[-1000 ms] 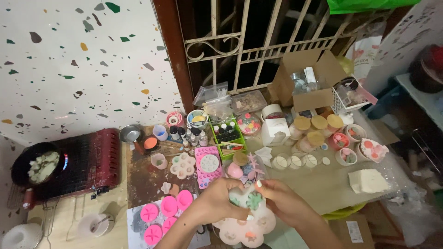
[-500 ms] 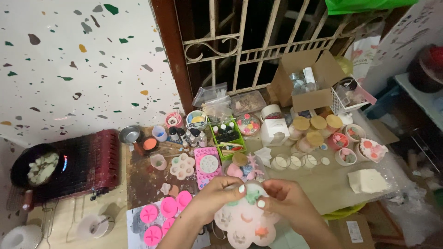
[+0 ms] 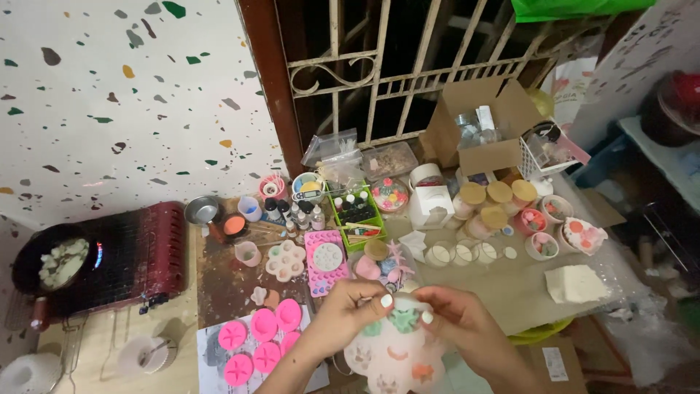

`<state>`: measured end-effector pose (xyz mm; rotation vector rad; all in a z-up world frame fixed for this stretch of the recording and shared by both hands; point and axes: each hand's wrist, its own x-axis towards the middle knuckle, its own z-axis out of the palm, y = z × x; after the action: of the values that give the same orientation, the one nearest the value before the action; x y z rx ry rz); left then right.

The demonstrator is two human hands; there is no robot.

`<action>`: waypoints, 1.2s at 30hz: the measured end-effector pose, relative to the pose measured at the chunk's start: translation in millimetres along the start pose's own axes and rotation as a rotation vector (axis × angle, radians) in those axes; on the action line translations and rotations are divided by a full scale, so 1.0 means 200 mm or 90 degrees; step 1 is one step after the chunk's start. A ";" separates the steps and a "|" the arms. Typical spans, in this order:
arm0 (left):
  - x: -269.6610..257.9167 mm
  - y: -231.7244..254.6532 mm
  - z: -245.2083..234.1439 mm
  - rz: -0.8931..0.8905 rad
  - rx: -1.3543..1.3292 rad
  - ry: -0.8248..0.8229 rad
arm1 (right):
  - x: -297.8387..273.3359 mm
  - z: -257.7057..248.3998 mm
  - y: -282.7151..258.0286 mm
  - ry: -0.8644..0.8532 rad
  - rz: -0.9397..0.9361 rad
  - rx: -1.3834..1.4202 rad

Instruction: Melting wax on a portable stove and preparing molds and components for handmade candles.

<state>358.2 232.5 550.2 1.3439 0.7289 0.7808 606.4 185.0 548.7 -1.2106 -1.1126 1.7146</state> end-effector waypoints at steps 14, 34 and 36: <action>0.00 0.04 0.12 0.115 0.241 0.119 | 0.00 -0.05 0.12 0.074 -0.032 0.072; 0.00 -0.03 0.17 -0.010 0.127 0.076 | -0.14 0.06 -0.23 -0.093 -0.348 -0.481; 0.02 -0.08 0.18 -0.034 0.110 0.075 | -0.15 0.08 -0.27 -0.112 -0.297 -0.549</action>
<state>390.4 214.6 536.5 1.4359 0.9386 0.7729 604.1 172.1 611.8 -1.1349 -2.1713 0.9952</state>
